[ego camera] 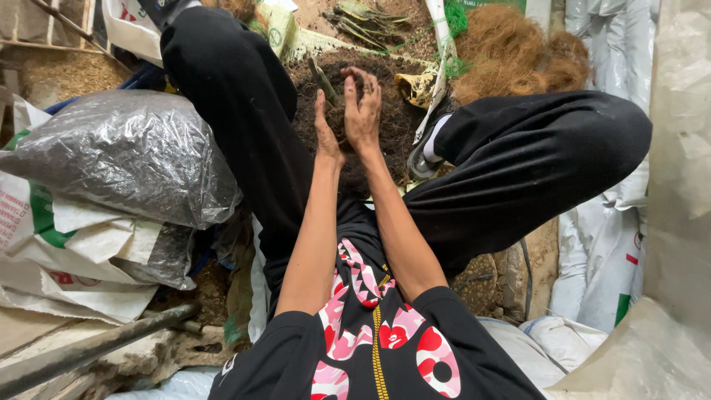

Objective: The person sits cross-legged on the floor and mixes soil with both hands inside a large open sack. They repeatedly scoop, turn, and break up the soil to blend it with fibrous material.

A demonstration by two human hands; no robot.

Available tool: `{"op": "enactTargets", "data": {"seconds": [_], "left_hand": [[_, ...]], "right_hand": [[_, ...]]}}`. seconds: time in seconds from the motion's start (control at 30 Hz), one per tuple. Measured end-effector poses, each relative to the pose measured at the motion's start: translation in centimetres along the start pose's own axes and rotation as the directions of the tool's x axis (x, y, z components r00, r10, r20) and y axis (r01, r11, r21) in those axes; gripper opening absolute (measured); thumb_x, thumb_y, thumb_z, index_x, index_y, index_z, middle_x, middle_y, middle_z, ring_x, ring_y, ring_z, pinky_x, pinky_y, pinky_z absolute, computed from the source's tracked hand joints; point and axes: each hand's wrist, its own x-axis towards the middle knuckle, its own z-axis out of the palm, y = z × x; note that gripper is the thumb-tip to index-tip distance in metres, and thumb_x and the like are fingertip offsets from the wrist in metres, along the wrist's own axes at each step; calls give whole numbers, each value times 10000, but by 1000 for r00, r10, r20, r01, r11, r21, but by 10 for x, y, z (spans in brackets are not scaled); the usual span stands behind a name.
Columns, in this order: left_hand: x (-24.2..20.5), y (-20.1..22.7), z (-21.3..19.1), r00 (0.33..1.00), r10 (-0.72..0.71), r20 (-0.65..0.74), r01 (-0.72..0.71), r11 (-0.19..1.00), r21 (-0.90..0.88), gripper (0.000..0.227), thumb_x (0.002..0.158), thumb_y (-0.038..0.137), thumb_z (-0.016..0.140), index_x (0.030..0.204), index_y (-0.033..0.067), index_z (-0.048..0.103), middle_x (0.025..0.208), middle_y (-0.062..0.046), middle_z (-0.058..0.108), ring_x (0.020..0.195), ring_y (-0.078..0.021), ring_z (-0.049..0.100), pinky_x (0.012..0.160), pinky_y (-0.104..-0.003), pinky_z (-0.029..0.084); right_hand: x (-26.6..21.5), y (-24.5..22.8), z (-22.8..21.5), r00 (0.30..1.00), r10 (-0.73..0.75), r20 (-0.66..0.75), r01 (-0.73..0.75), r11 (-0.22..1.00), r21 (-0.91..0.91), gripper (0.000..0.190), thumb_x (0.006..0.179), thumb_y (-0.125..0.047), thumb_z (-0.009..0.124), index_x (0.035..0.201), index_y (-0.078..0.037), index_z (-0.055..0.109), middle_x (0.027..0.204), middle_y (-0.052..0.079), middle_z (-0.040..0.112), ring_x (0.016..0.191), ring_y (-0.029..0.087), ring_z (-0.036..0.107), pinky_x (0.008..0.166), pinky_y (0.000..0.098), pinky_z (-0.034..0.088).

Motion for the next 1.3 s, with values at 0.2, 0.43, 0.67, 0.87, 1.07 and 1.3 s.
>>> {"op": "enactTargets", "data": {"seconds": [0.2, 0.43, 0.67, 0.87, 1.07, 1.3], "left_hand": [[3, -10, -12, 994, -53, -92, 73, 969, 237, 1099, 701, 854, 579, 1547, 188, 356, 1525, -127, 310, 1433, -343, 289, 1101, -681, 287], [10, -19, -14, 992, -84, 94, 65, 978, 196, 768, 782, 517, 836, 1311, 1, 630, 1252, -142, 677, 1179, -273, 644, 1035, -445, 518], [2, -12, -4, 995, 45, 84, -64, 969, 240, 259, 883, 218, 812, 1032, 22, 735, 928, -30, 729, 811, -136, 669, 738, -293, 551], [16, -17, -15, 964, 257, -71, -237, 947, 216, 168, 865, 158, 815, 950, 35, 740, 864, -31, 722, 722, -136, 665, 665, -293, 550], [37, -19, -28, 858, 424, -289, -374, 903, 214, 243, 848, 210, 795, 998, 34, 726, 922, -68, 718, 782, -179, 689, 682, -315, 579], [43, -20, -46, 955, 211, -209, -224, 974, -40, 633, 1016, 590, 455, 1301, 49, 618, 1217, -134, 643, 1122, -306, 614, 994, -461, 501]], "right_hand": [[-6, 24, 6, 976, 210, 54, -214, 974, 75, 487, 1110, -399, 270, 1280, -113, 626, 1201, 110, 569, 1005, 263, 590, 969, 403, 460], [-8, 41, 3, 990, 45, -131, -54, 996, -66, 475, 1116, -338, 234, 1332, -77, 566, 1278, 129, 608, 1180, 293, 547, 1041, 425, 365], [-11, 44, 11, 958, 13, -287, -26, 999, -44, 472, 1127, -363, 232, 1377, -87, 522, 1253, 122, 600, 1148, 247, 568, 1057, 416, 400], [-10, 33, 22, 983, 149, -108, -114, 954, 278, 572, 1114, -505, 194, 1381, -116, 517, 984, 78, 605, 904, 188, 620, 840, 355, 533], [-23, 2, 16, 996, 73, 54, -85, 954, 288, 601, 1069, -584, 201, 1381, -164, 497, 1012, 67, 622, 876, 183, 631, 754, 371, 574], [-32, -15, 8, 979, 40, 199, -74, 983, 168, 504, 1046, -493, 467, 1386, -133, 564, 1310, 121, 640, 1151, 275, 668, 970, 429, 557]]}}
